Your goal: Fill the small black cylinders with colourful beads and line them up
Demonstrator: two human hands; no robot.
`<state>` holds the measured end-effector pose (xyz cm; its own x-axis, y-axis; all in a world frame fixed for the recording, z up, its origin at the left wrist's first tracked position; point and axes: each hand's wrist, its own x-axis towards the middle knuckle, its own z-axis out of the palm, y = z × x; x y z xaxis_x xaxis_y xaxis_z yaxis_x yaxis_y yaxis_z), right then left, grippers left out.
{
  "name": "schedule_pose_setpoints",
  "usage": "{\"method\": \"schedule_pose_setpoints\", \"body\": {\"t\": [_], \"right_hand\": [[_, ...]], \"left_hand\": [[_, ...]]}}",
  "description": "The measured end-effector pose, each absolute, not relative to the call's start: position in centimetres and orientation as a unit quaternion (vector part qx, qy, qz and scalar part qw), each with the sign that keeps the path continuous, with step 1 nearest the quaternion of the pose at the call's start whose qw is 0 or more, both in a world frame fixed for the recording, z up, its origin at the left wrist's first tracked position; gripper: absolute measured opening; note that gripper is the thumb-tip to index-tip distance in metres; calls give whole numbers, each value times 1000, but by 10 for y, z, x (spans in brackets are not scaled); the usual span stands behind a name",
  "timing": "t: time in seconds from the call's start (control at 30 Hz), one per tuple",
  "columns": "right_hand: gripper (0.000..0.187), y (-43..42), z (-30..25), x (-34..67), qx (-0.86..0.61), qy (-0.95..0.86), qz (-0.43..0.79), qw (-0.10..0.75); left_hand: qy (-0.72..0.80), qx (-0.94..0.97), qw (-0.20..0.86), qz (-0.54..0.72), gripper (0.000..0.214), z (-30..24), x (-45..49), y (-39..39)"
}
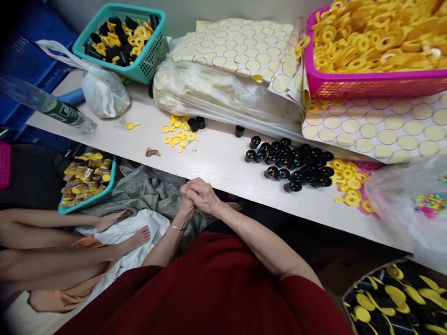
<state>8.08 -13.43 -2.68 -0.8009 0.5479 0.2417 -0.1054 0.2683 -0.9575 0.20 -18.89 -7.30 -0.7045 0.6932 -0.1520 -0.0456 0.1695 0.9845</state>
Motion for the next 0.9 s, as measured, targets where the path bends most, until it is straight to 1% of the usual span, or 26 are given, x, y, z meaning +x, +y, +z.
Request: {"method": "schedule_pose_setpoints", "body": {"t": [0.07, 0.13, 0.2, 0.27, 0.33, 0.43, 0.53, 0.6, 0.73, 0.83, 0.9], "right_hand": [[32, -135, -22, 89, -179, -670, 658, 293], [27, -134, -17, 103, -225, -598, 698, 322], [22, -134, -14, 124, -269, -548, 711, 350], [19, -136, -11, 152, -303, -517, 712, 367], [20, -140, -9, 185, -345, -494, 707, 371], [22, -152, -5, 239, -428, -457, 687, 369], [23, -169, -3, 290, -509, -399, 646, 406], [23, -181, -4, 318, -551, -359, 614, 436], [28, -203, -11, 352, -601, -307, 573, 465], [29, -210, -16, 360, -611, -291, 572, 463], [29, -208, -17, 359, -609, -284, 579, 461]], "left_hand": [[710, 234, 316, 585, 28, -68, -2, -191], [707, 249, 353, 559, 25, -57, -4, -198], [691, 282, 403, 529, 25, -41, -5, -206], [663, 325, 444, 508, 30, -25, -7, -210], [635, 365, 453, 509, 32, -13, -8, -203], [621, 424, 396, 527, 29, -9, -9, -169], [653, 461, 309, 515, 32, -17, -5, -118], [677, 470, 279, 493, 36, -24, -1, -85], [685, 457, 295, 485, 38, -32, 8, -40], [680, 448, 302, 496, 39, -34, 16, -20], [681, 463, 300, 482, 43, -35, 20, -10]]}}
